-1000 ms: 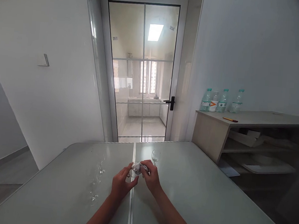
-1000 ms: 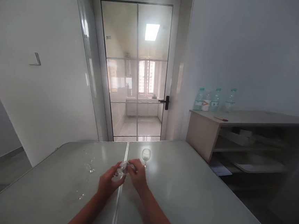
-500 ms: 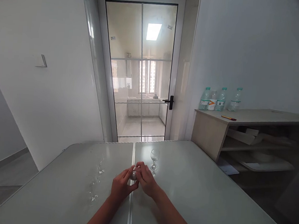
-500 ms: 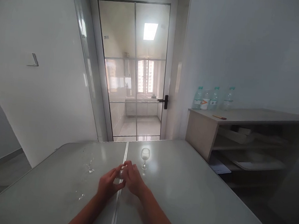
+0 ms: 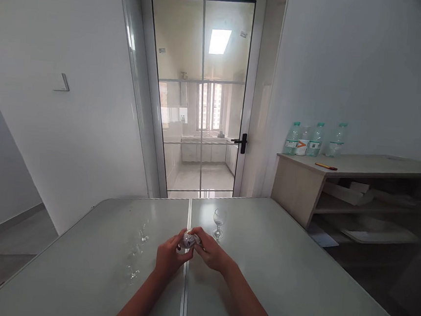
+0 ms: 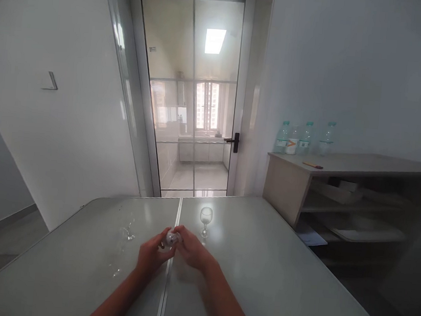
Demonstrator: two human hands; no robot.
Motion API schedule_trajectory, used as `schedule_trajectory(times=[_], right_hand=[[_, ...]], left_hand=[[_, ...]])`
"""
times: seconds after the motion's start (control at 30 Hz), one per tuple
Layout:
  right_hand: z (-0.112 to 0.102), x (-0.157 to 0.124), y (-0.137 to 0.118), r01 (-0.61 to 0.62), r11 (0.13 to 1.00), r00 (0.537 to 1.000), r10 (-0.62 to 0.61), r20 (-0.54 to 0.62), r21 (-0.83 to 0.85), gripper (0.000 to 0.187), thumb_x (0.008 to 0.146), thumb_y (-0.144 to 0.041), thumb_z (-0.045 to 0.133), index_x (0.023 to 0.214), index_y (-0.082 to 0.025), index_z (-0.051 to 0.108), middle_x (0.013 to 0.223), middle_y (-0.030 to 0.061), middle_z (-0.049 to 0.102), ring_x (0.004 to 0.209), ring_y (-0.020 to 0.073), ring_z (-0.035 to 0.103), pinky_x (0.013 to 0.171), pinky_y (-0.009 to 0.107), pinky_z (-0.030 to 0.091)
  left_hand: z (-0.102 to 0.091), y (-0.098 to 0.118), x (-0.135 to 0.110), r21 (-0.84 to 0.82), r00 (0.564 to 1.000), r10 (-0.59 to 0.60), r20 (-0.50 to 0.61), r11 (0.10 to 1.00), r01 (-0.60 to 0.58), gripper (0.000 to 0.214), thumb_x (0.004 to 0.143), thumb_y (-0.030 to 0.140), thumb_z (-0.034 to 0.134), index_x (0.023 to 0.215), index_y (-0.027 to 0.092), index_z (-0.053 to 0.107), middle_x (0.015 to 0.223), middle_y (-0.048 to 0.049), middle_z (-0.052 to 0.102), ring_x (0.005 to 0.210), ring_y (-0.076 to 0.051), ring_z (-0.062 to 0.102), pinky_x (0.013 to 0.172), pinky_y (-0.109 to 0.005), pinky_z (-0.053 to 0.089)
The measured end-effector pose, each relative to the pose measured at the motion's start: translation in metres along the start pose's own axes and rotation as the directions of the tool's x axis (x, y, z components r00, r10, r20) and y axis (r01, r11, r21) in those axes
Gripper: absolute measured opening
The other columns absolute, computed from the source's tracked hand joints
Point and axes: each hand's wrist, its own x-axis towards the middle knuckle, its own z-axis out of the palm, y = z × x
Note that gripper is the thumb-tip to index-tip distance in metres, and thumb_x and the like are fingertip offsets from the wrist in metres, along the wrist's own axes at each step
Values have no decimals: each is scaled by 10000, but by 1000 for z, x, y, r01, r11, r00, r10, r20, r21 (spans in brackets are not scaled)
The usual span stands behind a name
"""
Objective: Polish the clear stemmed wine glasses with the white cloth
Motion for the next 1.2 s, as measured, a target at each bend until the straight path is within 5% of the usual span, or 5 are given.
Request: schedule_trajectory(times=[0.3,0.47,0.67,0.9,1.2], right_hand=[[0,3,24,-98,979,975,131,-181,180,110,1030,-344,474,1079,-246,476,794,-27,651,709,154,549,706,278,425],[11,5,27,-141,940,952,215,-220,311,257,999,-431,504,1167,-244,450,659,-78,515,559,130,427,565,241,348],[-1,1,22,-65,993,980,83,-183,103,164,1019,-352,459,1114,-236,525,667,-65,500,600,131,411,621,260,362],[-1,-1,13,-31,992,996,40,-74,126,101,1011,-306,461,1044,-238,528,687,-59,535,603,121,480,610,246,398],[5,0,16,-30,993,990,45,-134,111,104,1000,-307,469,1023,-236,541,687,-55,536,609,124,472,619,251,390]], left_hand=[[7,8,0,6,990,139,1,990,-139,536,812,301,714,1339,218,659,964,-52,795,725,-176,736,638,-238,527],[0,13,3,-171,980,-72,184,980,104,515,791,341,729,1286,201,694,744,-9,729,592,-168,636,613,-255,472],[-7,20,19,-624,814,-99,573,591,511,465,878,574,626,855,122,734,563,6,588,451,-107,460,463,-225,338],[-9,1,16,-387,384,59,921,58,920,521,892,598,516,891,114,709,664,-72,677,440,-122,521,409,-221,338],[-9,4,15,-418,423,96,901,-66,906,444,898,540,578,1000,124,696,749,-86,681,556,-156,599,463,-238,405]])
